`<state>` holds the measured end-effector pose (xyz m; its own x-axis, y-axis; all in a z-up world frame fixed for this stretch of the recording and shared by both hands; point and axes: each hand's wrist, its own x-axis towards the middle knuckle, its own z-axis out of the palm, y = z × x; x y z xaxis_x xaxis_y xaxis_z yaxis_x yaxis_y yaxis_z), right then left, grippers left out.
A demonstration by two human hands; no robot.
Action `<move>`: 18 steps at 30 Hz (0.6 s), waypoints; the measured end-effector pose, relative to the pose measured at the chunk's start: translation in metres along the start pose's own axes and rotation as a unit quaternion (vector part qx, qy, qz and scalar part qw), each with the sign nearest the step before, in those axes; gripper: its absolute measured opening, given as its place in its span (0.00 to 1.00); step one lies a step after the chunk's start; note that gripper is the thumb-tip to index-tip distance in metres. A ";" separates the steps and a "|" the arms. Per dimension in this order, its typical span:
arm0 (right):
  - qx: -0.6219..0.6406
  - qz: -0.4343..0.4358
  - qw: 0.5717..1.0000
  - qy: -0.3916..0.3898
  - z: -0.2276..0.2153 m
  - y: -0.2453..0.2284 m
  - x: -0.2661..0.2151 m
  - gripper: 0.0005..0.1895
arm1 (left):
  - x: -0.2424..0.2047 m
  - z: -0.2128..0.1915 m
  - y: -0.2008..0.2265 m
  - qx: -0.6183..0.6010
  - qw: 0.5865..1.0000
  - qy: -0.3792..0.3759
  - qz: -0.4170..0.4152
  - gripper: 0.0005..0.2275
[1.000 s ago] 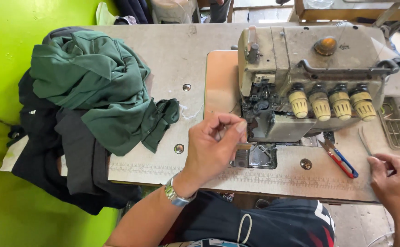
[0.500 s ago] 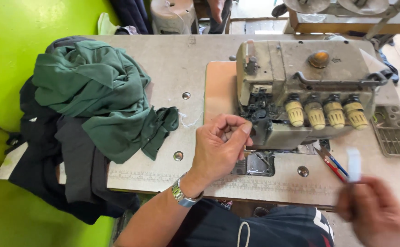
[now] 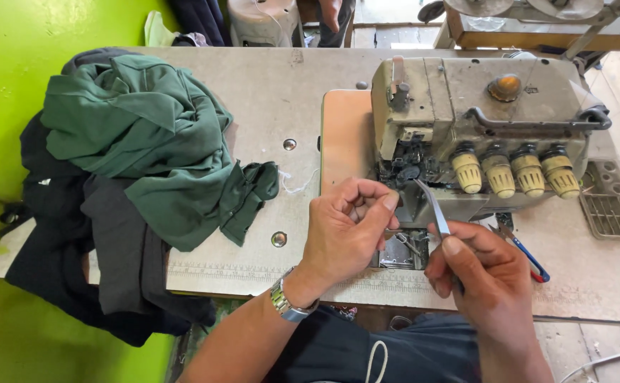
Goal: Threading and adjusting an industrial overlock sewing machine using tweezers
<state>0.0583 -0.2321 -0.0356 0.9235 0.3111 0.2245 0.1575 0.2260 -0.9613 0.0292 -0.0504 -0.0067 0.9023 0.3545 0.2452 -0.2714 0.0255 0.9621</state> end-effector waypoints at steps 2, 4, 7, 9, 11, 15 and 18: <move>0.026 0.006 1.000 -0.001 -0.003 0.005 0.002 0.15 | 0.001 0.000 0.001 -0.001 1.000 -0.004 -0.003 0.05; 0.022 0.004 1.000 -0.013 -0.004 0.005 0.003 0.14 | 0.001 -0.001 0.002 -0.008 1.000 -0.011 -0.005 0.05; 0.012 0.007 1.000 -0.020 -0.002 0.005 0.004 0.15 | 0.002 -0.001 0.003 -0.015 1.000 -0.019 -0.007 0.04; 0.005 0.011 1.000 -0.015 0.001 0.004 0.005 0.15 | 0.002 -0.001 0.003 -0.014 1.000 -0.020 -0.007 0.04; -0.003 0.002 1.000 -0.018 0.003 0.002 0.006 0.15 | 0.002 -0.001 0.001 -0.019 1.000 -0.022 0.003 0.03; 0.012 -0.004 1.000 -0.020 0.002 0.005 0.007 0.15 | 0.002 -0.001 0.000 -0.020 0.999 -0.025 0.005 0.04; 0.002 -0.006 1.000 -0.017 0.002 0.006 0.008 0.14 | 0.002 -0.002 0.001 -0.009 1.000 -0.029 0.008 0.03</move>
<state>0.0658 -0.2261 -0.0388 0.9094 0.3389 0.2412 0.1669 0.2339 -0.9578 0.0304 -0.0481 -0.0052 0.9157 0.3006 0.2666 -0.2906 0.0371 0.9561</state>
